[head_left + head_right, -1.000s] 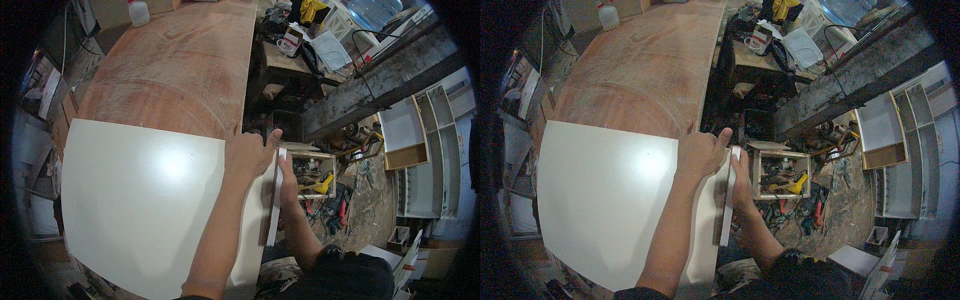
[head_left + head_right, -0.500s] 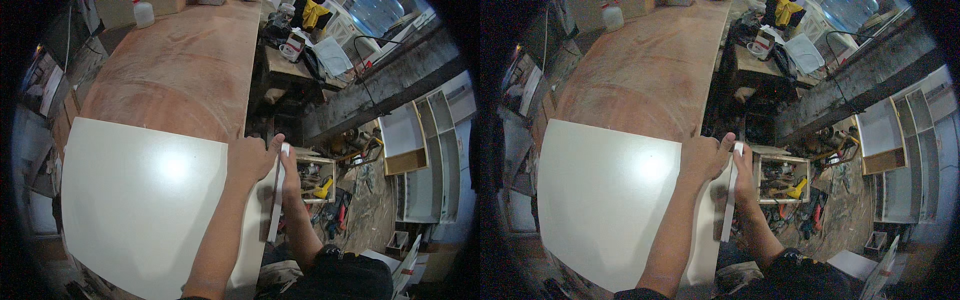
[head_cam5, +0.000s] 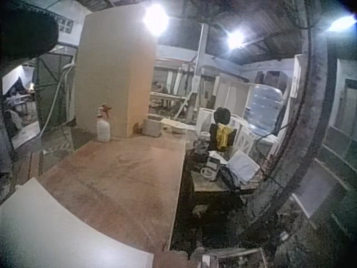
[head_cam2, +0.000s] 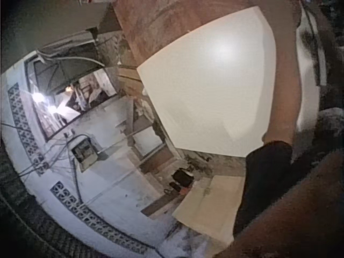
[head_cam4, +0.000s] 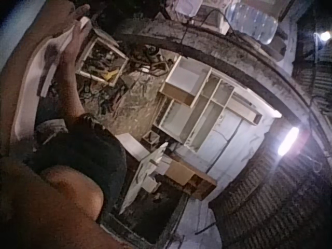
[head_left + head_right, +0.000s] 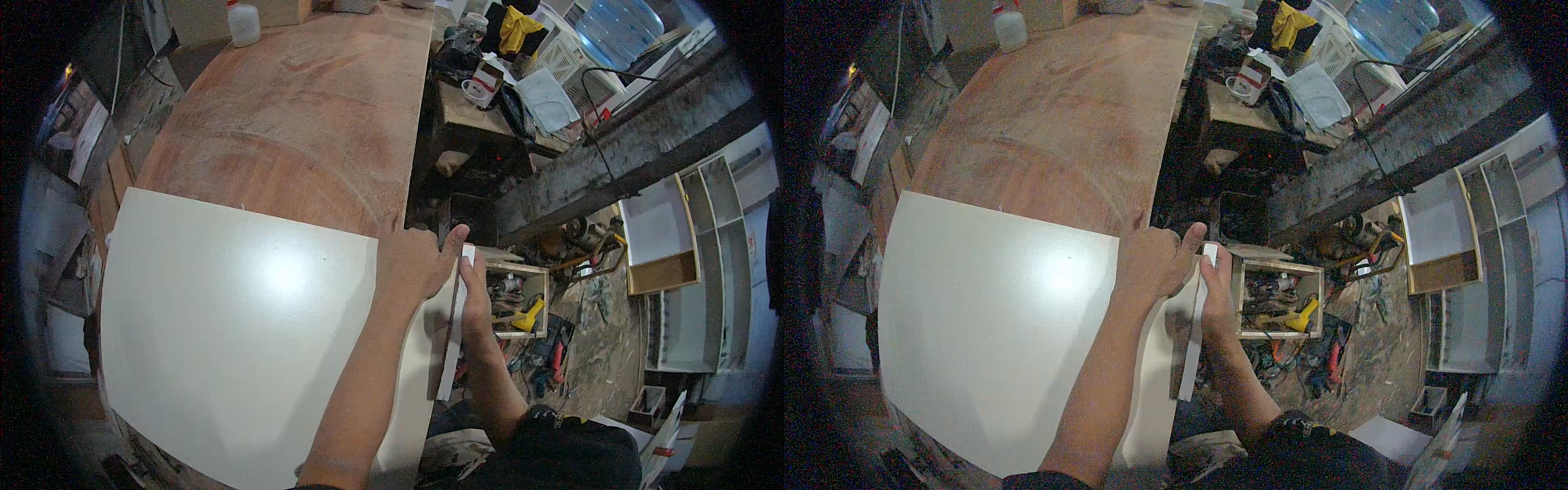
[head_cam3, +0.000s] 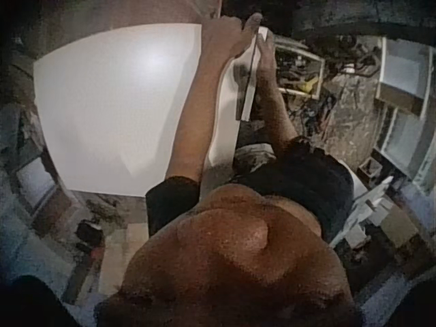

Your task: The person sands the edges of a white furniture panel using a sanding block, frequently turning the panel to reach different sides.

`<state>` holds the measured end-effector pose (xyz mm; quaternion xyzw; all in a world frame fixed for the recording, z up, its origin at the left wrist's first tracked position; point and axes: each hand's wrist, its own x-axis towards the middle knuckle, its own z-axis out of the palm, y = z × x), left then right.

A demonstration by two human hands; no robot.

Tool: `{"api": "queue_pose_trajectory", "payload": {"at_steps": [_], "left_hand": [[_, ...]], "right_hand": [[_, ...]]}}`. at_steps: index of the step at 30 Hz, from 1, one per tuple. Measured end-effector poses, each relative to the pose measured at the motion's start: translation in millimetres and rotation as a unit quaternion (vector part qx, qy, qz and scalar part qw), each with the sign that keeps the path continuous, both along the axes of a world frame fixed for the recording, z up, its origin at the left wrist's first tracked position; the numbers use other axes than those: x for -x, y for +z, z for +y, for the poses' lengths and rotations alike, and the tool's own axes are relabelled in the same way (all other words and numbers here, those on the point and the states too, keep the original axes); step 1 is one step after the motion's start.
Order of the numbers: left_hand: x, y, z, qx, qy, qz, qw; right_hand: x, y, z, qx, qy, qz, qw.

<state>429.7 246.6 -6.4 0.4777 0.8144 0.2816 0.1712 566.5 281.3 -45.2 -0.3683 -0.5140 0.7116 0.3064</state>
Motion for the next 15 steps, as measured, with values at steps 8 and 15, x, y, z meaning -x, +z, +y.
{"api": "queue_pose_trajectory", "payload": {"at_steps": [8, 15], "left_hand": [[2, 0, -3, -0.003, -0.001, 0.016, 1.000], [2, 5, -1, 0.028, -0.022, -0.007, 0.999]], "right_hand": [[-15, 11, -38, 0.034, -0.017, 0.001, 0.999], [-4, -6, -1, -0.001, 0.004, -0.002, 1.000]]}}
